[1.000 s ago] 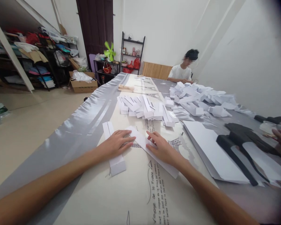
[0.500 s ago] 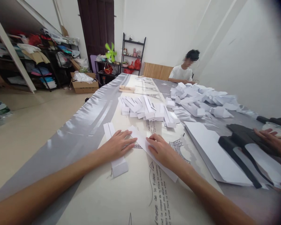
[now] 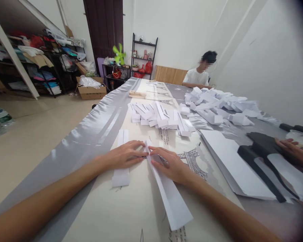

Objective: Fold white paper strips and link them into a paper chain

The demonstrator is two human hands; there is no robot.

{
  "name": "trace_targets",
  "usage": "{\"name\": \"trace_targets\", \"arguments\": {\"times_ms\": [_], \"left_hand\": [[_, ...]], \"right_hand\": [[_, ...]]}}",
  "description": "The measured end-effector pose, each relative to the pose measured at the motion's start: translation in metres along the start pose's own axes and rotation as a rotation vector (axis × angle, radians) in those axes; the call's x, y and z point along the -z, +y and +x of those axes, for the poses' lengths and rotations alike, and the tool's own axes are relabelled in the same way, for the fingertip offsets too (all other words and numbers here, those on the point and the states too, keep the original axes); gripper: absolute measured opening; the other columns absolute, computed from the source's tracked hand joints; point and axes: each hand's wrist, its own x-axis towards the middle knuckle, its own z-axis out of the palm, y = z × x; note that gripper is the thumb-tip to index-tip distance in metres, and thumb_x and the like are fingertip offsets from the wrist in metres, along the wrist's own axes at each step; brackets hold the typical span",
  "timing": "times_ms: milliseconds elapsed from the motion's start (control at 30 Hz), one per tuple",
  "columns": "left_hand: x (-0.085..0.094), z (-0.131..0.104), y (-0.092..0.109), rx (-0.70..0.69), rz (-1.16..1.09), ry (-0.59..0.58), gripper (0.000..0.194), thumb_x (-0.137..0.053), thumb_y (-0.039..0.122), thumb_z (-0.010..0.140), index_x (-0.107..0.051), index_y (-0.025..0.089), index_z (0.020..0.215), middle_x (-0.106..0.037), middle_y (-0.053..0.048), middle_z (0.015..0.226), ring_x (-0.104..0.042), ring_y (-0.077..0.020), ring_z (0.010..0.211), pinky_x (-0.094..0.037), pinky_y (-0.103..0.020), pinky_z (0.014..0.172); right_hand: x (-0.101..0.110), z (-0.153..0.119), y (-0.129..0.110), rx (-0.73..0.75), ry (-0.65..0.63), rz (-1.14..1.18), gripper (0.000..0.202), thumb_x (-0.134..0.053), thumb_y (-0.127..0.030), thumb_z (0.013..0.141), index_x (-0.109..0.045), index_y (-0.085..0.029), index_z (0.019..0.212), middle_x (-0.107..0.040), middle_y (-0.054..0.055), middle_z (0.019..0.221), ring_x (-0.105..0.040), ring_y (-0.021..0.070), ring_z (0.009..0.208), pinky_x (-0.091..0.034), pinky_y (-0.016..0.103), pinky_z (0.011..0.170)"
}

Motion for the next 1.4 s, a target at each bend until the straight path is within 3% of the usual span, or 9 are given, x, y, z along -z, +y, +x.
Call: {"name": "trace_targets", "arguments": {"times_ms": [133, 233, 400, 500, 633, 800, 1400], "left_hand": [[0.001, 0.001, 0.003, -0.024, 0.023, 0.013, 0.033, -0.050, 0.029, 0.103, -0.063, 0.025, 0.133, -0.053, -0.014, 0.141, -0.051, -0.0289, 0.131, -0.045, -0.046, 0.107], [0.001, 0.003, 0.002, -0.046, 0.099, 0.063, 0.030, -0.050, 0.029, 0.103, -0.065, 0.023, 0.129, -0.059, -0.013, 0.135, -0.052, -0.0292, 0.129, -0.043, -0.049, 0.108], [-0.001, 0.003, -0.002, 0.038, 0.188, 0.149, 0.025, -0.048, 0.026, 0.103, -0.072, 0.020, 0.107, -0.070, -0.008, 0.108, -0.064, -0.0218, 0.100, -0.049, -0.040, 0.095], [-0.002, 0.003, -0.001, 0.076, 0.215, 0.199, 0.025, -0.048, 0.027, 0.103, -0.071, 0.018, 0.103, -0.072, -0.007, 0.102, -0.066, -0.0205, 0.095, -0.050, -0.039, 0.092], [-0.003, 0.004, 0.002, 0.086, 0.226, 0.219, 0.026, -0.046, 0.028, 0.103, -0.068, 0.017, 0.112, -0.071, -0.009, 0.111, -0.066, -0.0221, 0.102, -0.052, -0.039, 0.093], [-0.007, 0.003, 0.001, 0.044, 0.200, 0.141, 0.031, -0.042, 0.029, 0.105, -0.066, 0.018, 0.123, -0.068, -0.010, 0.125, -0.064, -0.0230, 0.114, -0.052, -0.040, 0.099], [-0.009, 0.001, 0.001, 0.062, 0.264, 0.092, 0.034, -0.037, 0.029, 0.107, -0.067, 0.017, 0.117, -0.068, -0.009, 0.121, -0.065, -0.0209, 0.111, -0.057, -0.033, 0.089]], "right_hand": [[-0.003, 0.000, 0.002, 0.042, -0.051, -0.018, 0.045, -0.052, -0.031, 0.099, -0.046, -0.027, 0.144, -0.052, 0.007, 0.149, -0.052, 0.0249, 0.134, -0.047, 0.047, 0.111], [-0.001, -0.002, 0.005, 0.062, -0.115, -0.035, 0.047, -0.049, -0.032, 0.101, -0.043, -0.027, 0.148, -0.043, 0.006, 0.156, -0.041, 0.0241, 0.144, -0.039, 0.048, 0.118], [0.001, -0.003, 0.010, 0.046, -0.176, -0.042, 0.052, -0.049, -0.033, 0.101, -0.039, -0.027, 0.152, -0.039, 0.005, 0.159, -0.037, 0.0233, 0.146, -0.036, 0.048, 0.120], [0.002, -0.003, 0.011, 0.055, -0.190, -0.043, 0.052, -0.048, -0.034, 0.102, -0.039, -0.028, 0.153, -0.039, 0.004, 0.159, -0.036, 0.0231, 0.147, -0.035, 0.049, 0.121], [0.002, -0.002, 0.008, 0.079, -0.192, -0.048, 0.051, -0.046, -0.034, 0.103, -0.038, -0.028, 0.153, -0.040, 0.004, 0.158, -0.033, 0.0222, 0.148, -0.034, 0.049, 0.121], [0.003, -0.001, 0.003, 0.077, -0.202, -0.066, 0.050, -0.046, -0.032, 0.103, -0.039, -0.027, 0.152, -0.042, 0.004, 0.157, -0.032, 0.0219, 0.149, -0.035, 0.049, 0.121], [0.006, 0.002, -0.001, 0.078, -0.252, -0.100, 0.048, -0.042, -0.031, 0.105, -0.039, -0.030, 0.153, -0.040, 0.000, 0.158, -0.030, 0.0232, 0.150, -0.034, 0.051, 0.121]]}}
